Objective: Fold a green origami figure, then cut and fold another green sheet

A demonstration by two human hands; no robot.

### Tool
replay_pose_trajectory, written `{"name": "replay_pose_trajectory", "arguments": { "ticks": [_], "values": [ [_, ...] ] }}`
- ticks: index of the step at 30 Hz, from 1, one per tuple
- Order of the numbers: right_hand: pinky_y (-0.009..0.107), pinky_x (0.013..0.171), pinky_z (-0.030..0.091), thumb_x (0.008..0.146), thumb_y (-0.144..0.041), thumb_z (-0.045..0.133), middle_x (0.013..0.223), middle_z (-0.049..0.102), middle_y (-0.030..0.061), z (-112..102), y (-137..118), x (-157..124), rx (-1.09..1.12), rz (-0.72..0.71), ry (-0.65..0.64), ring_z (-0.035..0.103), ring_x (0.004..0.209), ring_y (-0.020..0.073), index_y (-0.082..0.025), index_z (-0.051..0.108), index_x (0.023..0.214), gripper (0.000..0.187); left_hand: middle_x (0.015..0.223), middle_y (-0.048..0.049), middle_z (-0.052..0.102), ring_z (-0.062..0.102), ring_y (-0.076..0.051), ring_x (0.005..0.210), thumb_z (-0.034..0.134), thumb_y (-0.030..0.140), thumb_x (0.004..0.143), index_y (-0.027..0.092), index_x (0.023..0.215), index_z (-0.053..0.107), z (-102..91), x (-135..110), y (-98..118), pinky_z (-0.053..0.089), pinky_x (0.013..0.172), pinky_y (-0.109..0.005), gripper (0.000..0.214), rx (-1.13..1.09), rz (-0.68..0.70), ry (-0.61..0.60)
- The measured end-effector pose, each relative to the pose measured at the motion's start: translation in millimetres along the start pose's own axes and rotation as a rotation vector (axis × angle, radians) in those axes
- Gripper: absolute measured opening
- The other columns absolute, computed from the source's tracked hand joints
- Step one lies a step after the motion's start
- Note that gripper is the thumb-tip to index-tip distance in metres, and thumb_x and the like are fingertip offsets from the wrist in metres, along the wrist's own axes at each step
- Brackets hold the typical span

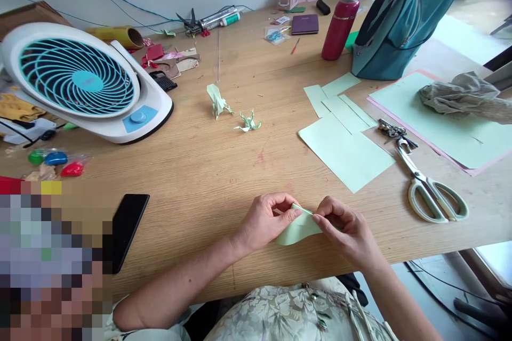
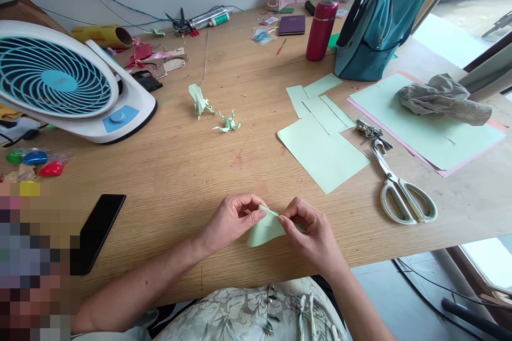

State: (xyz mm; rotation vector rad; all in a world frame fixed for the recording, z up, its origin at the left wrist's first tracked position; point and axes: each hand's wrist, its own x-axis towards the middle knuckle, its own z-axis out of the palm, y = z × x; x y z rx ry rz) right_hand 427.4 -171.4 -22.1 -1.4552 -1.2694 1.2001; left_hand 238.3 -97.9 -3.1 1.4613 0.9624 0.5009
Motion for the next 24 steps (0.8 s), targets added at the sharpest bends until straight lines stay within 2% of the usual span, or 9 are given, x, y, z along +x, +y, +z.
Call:
{"name": "replay_pose_trajectory", "arguments": {
  "ticks": [7,24],
  "values": [
    [0.025,0.054,0.040,0.090,-0.041,0.061,0.067,0.054,-0.0002,0.4,-7.0,1.7,-0.040,-0.026,0.024,0.050,0.061,0.0136,-0.020,0.055,0.070,0.030,0.074,-0.0013,0.070,0.061,-0.011,0.062,0.064,0.032,0.085,0.015,0.080,0.071,-0.5,1.8,2.0,0.046,0.058,-0.019,0.019,0.044,-0.001,0.016],
    [0.025,0.058,0.040,0.091,-0.041,0.060,0.069,0.054,-0.0008,0.7,-17.7,6.5,-0.017,0.025,-0.081,0.050,0.064,0.0132,-0.020,0.056,0.073,0.028,0.070,0.0007,0.066,0.058,-0.008,0.062,0.060,0.021,0.085,0.015,0.074,0.066,-0.9,-2.2,6.7,0.044,0.056,-0.015,0.014,0.060,0.049,0.060]
  ]
}}
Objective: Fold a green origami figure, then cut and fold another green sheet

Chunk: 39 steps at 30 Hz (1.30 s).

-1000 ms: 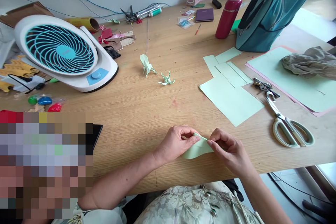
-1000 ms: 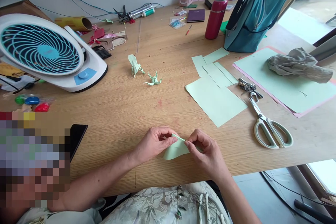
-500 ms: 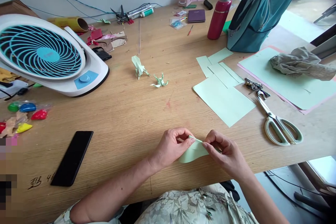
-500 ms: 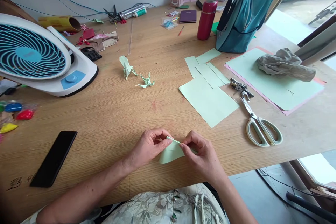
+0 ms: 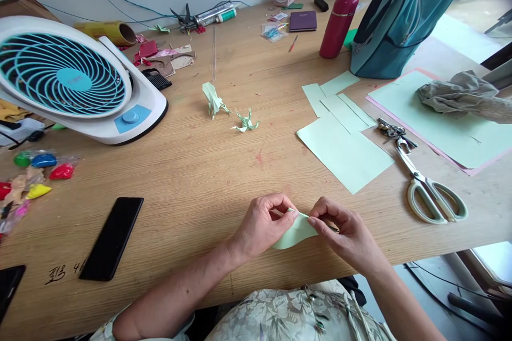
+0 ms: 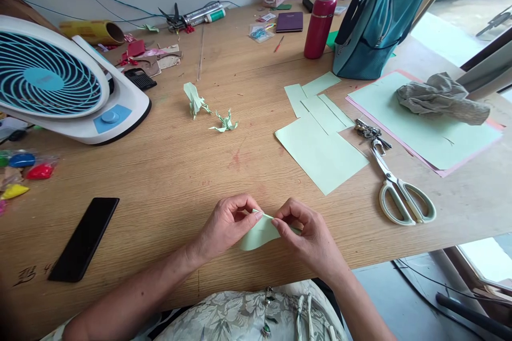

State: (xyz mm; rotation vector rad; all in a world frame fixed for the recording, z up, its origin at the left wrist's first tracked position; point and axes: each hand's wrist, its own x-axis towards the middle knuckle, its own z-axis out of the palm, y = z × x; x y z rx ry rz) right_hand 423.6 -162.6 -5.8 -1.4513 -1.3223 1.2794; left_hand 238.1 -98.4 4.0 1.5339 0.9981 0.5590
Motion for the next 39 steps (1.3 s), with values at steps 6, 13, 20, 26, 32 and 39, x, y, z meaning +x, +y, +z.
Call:
{"name": "replay_pose_trajectory", "arguments": {
  "ticks": [6,13,20,26,32,39],
  "values": [
    [0.025,0.060,0.038,0.093,-0.040,0.060,0.070,0.053,-0.0016,3.3,0.2,0.7,-0.013,-0.013,0.003,0.049,0.065,0.0126,-0.020,0.057,0.074,0.028,0.069,0.0009,0.066,0.059,-0.008,0.062,0.060,0.018,0.084,0.014,0.072,0.065,2.2,-1.4,5.3,0.045,0.056,-0.015,0.014,0.007,0.006,-0.003],
    [0.026,0.061,0.037,0.090,-0.034,0.064,0.068,0.051,-0.0021,2.7,2.5,-2.0,-0.057,-0.084,0.052,0.048,0.064,0.0128,-0.020,0.056,0.071,0.025,0.070,0.0004,0.066,0.059,-0.008,0.062,0.061,0.021,0.085,0.013,0.074,0.067,3.3,-1.0,5.7,0.045,0.056,-0.015,0.014,0.000,0.010,-0.003],
    [0.025,0.058,0.037,0.091,-0.037,0.061,0.068,0.050,-0.0020,1.8,1.9,-2.2,-0.034,-0.034,0.034,0.047,0.062,0.0123,-0.020,0.054,0.071,0.028,0.069,0.0009,0.067,0.058,-0.008,0.063,0.061,0.019,0.085,0.014,0.073,0.068,2.8,0.4,6.6,0.044,0.057,-0.016,0.015,0.008,0.011,-0.020],
    [0.024,0.054,0.034,0.090,-0.038,0.061,0.068,0.052,-0.0019,3.9,1.8,-2.9,-0.052,-0.003,-0.028,0.044,0.060,0.0112,-0.019,0.058,0.073,0.025,0.068,0.0010,0.066,0.058,-0.008,0.063,0.061,0.019,0.084,0.014,0.070,0.066,1.7,-4.1,-0.2,0.043,0.057,-0.015,0.016,0.023,-0.006,-0.034],
    [0.025,0.053,0.032,0.091,-0.038,0.060,0.065,0.051,-0.0023,6.3,2.4,-4.0,-0.073,-0.042,-0.005,0.042,0.058,0.0112,-0.020,0.055,0.070,0.028,0.069,0.0007,0.065,0.058,-0.008,0.063,0.060,0.021,0.085,0.014,0.072,0.065,5.3,-6.2,-2.6,0.044,0.057,-0.016,0.016,0.016,-0.024,-0.043],
    [0.025,0.052,0.031,0.091,-0.037,0.060,0.065,0.050,-0.0023,5.0,0.8,-5.6,-0.090,-0.031,-0.004,0.041,0.058,0.0112,-0.020,0.055,0.070,0.028,0.069,0.0016,0.063,0.057,-0.008,0.065,0.059,0.019,0.086,0.015,0.070,0.063,10.3,-7.4,-3.0,0.044,0.059,-0.016,0.017,0.058,0.029,-0.013]
  ]
}}
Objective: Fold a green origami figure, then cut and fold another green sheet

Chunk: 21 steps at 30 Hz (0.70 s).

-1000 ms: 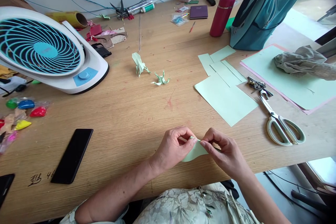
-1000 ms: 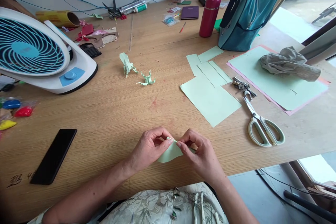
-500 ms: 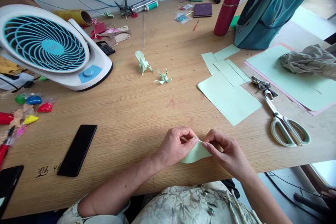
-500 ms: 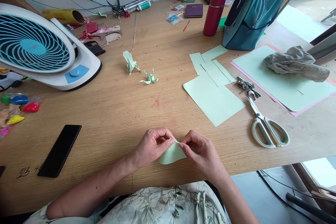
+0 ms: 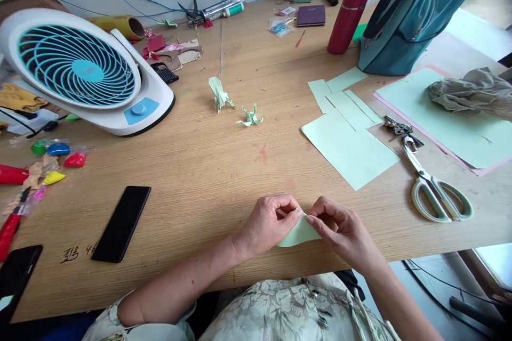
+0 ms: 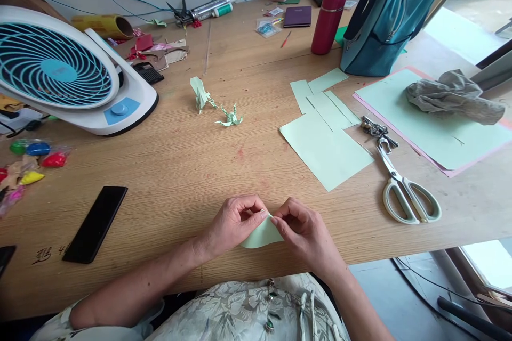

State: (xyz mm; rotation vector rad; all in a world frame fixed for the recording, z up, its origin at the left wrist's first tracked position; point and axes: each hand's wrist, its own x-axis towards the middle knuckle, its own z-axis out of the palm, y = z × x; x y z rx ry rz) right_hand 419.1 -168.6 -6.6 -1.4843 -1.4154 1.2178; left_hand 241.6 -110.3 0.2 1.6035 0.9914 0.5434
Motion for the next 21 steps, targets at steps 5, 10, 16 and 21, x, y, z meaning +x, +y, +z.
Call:
{"name": "replay_pose_trajectory", "arguments": {
  "ticks": [5,10,16,21],
  "values": [
    [0.024,0.052,0.033,0.091,-0.039,0.061,0.066,0.053,-0.0017,1.7,-2.4,3.5,-0.023,0.012,-0.037,0.043,0.058,0.0107,-0.019,0.058,0.072,0.028,0.071,0.0004,0.065,0.058,-0.009,0.067,0.057,0.020,0.088,0.015,0.073,0.065,-5.7,-6.2,-0.4,0.045,0.060,-0.017,0.018,0.012,-0.020,-0.023],
    [0.024,0.052,0.033,0.093,-0.039,0.059,0.068,0.053,-0.0012,3.6,-1.4,3.5,-0.003,0.008,-0.076,0.044,0.059,0.0106,-0.018,0.058,0.073,0.029,0.088,-0.0036,0.071,0.064,-0.013,0.078,0.057,0.024,0.089,0.015,0.093,0.070,-20.7,-25.2,0.6,0.050,0.068,-0.020,0.016,-0.038,-0.086,-0.091],
    [0.025,0.052,0.031,0.092,-0.041,0.060,0.066,0.052,-0.0014,8.2,-1.5,3.4,0.026,0.008,-0.064,0.042,0.058,0.0109,-0.019,0.056,0.071,0.031,0.085,-0.0030,0.070,0.063,-0.014,0.076,0.065,0.030,0.086,0.016,0.094,0.066,-13.8,-32.8,-4.1,0.050,0.069,-0.023,0.016,-0.083,-0.146,-0.029],
    [0.024,0.051,0.030,0.088,-0.042,0.066,0.063,0.046,-0.0033,8.9,-2.9,1.7,0.066,0.001,-0.011,0.039,0.056,0.0103,-0.019,0.053,0.067,0.034,0.074,0.0015,0.062,0.055,-0.011,0.069,0.062,0.026,0.087,0.018,0.084,0.063,1.4,-26.6,-4.0,0.044,0.065,-0.021,0.009,0.024,-0.114,0.027]
  ]
}}
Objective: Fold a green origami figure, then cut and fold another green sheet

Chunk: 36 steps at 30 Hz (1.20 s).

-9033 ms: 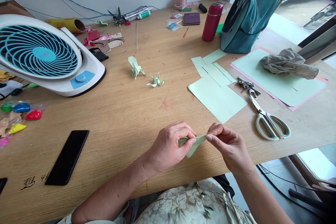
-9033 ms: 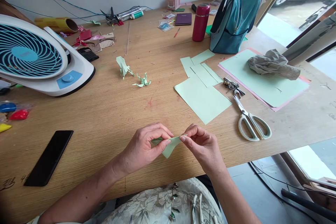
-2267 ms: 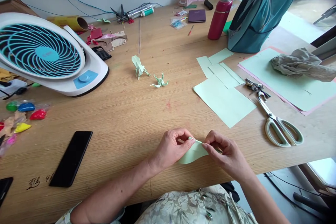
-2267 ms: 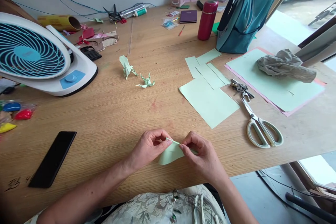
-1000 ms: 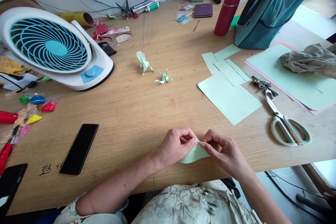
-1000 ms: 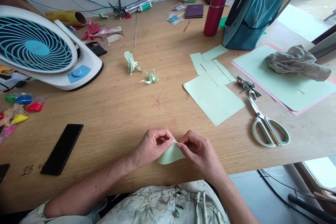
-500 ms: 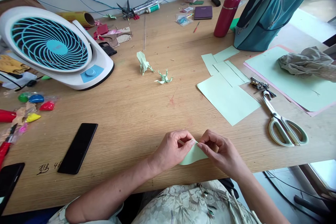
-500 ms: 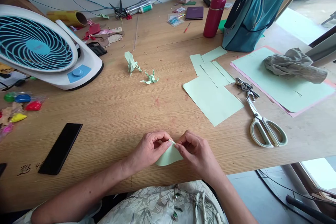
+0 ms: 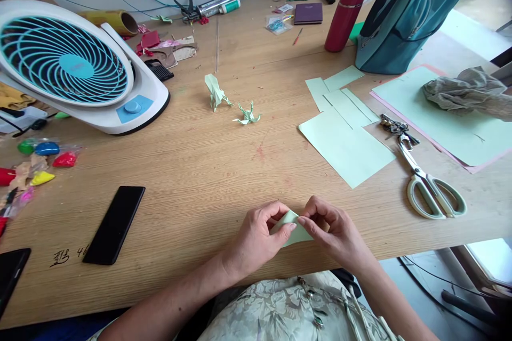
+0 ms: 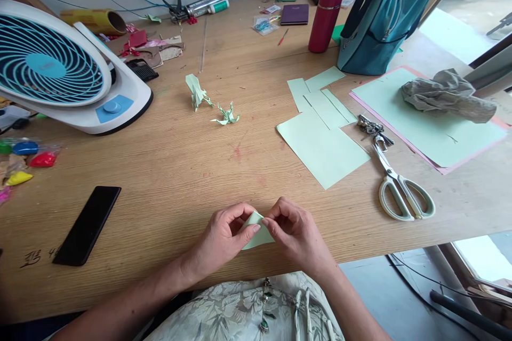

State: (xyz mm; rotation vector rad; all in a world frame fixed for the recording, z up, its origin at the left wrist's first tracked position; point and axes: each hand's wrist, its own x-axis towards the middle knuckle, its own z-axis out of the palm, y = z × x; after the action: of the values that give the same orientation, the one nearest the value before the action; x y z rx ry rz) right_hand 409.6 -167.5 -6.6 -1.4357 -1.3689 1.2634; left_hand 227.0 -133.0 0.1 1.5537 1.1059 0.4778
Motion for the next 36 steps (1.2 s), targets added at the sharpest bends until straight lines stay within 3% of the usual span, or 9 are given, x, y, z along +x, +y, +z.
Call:
{"name": "replay_pose_trajectory", "arguments": {
  "ticks": [5,10,21,30,36],
  "values": [
    [0.024,0.051,0.030,0.086,-0.043,0.068,0.062,0.047,-0.0038,-3.0,5.6,-1.6,0.032,0.077,-0.008,0.038,0.056,0.0102,-0.019,0.054,0.069,0.033,0.069,0.0037,0.054,0.048,-0.009,0.064,0.060,0.028,0.087,0.017,0.078,0.059,2.8,6.1,1.3,0.038,0.058,-0.019,0.014,-0.037,-0.015,-0.025],
    [0.024,0.051,0.032,0.085,-0.048,0.066,0.065,0.052,-0.0023,-9.4,12.3,6.4,0.094,0.171,-0.105,0.043,0.058,0.0109,-0.018,0.056,0.074,0.034,0.067,0.0043,0.051,0.044,-0.008,0.060,0.060,0.030,0.085,0.016,0.075,0.057,-1.7,18.1,-1.7,0.035,0.055,-0.020,0.018,-0.125,-0.073,-0.095],
    [0.022,0.044,0.018,0.073,-0.059,0.072,0.054,0.038,-0.0079,-21.3,6.9,31.0,0.095,0.279,-0.243,0.028,0.050,0.0070,-0.018,0.055,0.069,0.044,0.065,0.0036,0.050,0.042,-0.007,0.057,0.069,0.040,0.075,0.014,0.077,0.058,-9.0,33.7,1.8,0.031,0.053,-0.020,0.028,-0.402,-0.290,-0.225],
    [0.022,0.045,0.021,0.080,-0.052,0.070,0.057,0.040,-0.0071,-19.5,12.7,23.6,0.116,0.210,-0.204,0.031,0.051,0.0072,-0.018,0.054,0.072,0.038,0.066,0.0039,0.045,0.039,-0.009,0.062,0.062,0.033,0.080,0.016,0.072,0.057,-10.8,35.7,-3.5,0.031,0.056,-0.021,0.019,-0.143,-0.070,-0.197],
    [0.022,0.043,0.023,0.081,-0.057,0.067,0.058,0.042,-0.0062,-16.1,7.7,19.4,0.096,0.213,-0.186,0.031,0.049,0.0074,-0.019,0.054,0.072,0.042,0.062,0.0052,0.038,0.035,-0.008,0.058,0.061,0.030,0.080,0.017,0.065,0.051,-9.9,35.0,-0.7,0.027,0.051,-0.021,0.023,-0.122,-0.074,-0.184]
  ]
}}
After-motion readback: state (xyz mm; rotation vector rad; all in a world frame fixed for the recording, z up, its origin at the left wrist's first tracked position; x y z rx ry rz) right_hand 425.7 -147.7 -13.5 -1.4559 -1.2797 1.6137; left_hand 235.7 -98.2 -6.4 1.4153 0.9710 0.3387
